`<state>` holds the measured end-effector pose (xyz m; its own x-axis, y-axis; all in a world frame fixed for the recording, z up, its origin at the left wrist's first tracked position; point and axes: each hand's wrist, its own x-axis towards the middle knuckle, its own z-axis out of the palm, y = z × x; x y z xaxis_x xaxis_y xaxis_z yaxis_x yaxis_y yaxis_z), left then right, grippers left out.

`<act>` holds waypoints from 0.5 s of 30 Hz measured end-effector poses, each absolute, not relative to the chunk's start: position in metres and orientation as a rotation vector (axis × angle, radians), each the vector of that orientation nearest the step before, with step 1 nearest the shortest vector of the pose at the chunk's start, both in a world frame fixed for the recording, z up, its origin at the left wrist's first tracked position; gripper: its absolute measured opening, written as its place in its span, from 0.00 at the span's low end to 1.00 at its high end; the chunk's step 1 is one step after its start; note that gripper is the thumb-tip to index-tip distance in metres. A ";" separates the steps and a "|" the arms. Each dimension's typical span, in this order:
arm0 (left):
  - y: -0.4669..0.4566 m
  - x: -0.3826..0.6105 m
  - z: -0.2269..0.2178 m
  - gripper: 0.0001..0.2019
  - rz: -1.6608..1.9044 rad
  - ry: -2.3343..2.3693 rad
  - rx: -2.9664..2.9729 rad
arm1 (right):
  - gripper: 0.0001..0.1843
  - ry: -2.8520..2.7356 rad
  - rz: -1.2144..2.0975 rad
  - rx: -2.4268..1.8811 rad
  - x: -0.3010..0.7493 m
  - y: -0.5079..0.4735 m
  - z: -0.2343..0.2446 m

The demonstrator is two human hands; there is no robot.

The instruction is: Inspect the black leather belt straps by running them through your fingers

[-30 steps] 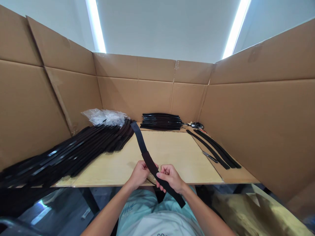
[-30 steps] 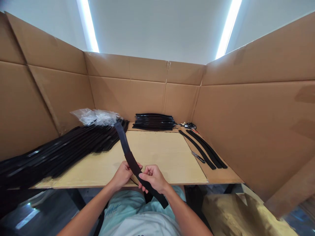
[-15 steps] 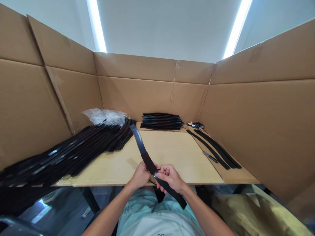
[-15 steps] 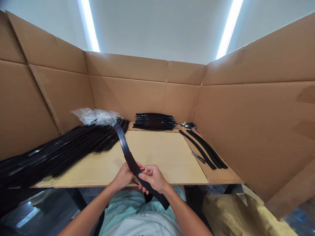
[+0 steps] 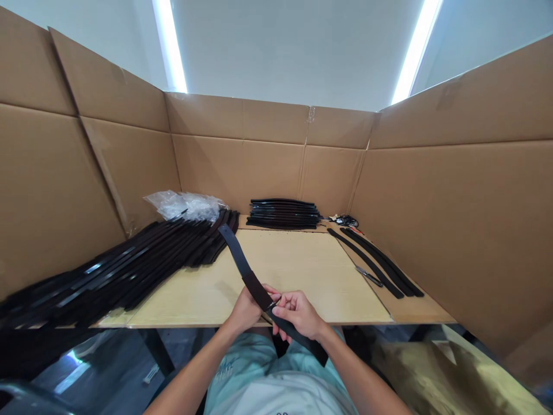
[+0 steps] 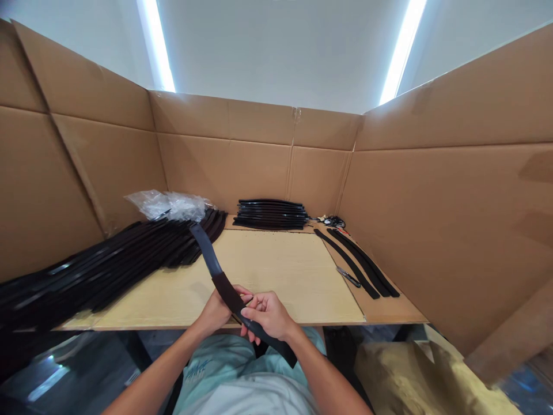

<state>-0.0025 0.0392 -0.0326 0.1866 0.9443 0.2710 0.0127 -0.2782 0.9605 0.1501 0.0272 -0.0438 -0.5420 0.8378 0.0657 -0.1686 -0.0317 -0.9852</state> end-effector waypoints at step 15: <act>0.046 -0.005 -0.034 0.08 1.324 0.902 1.371 | 0.24 -1.396 1.572 -0.758 0.149 0.026 -0.048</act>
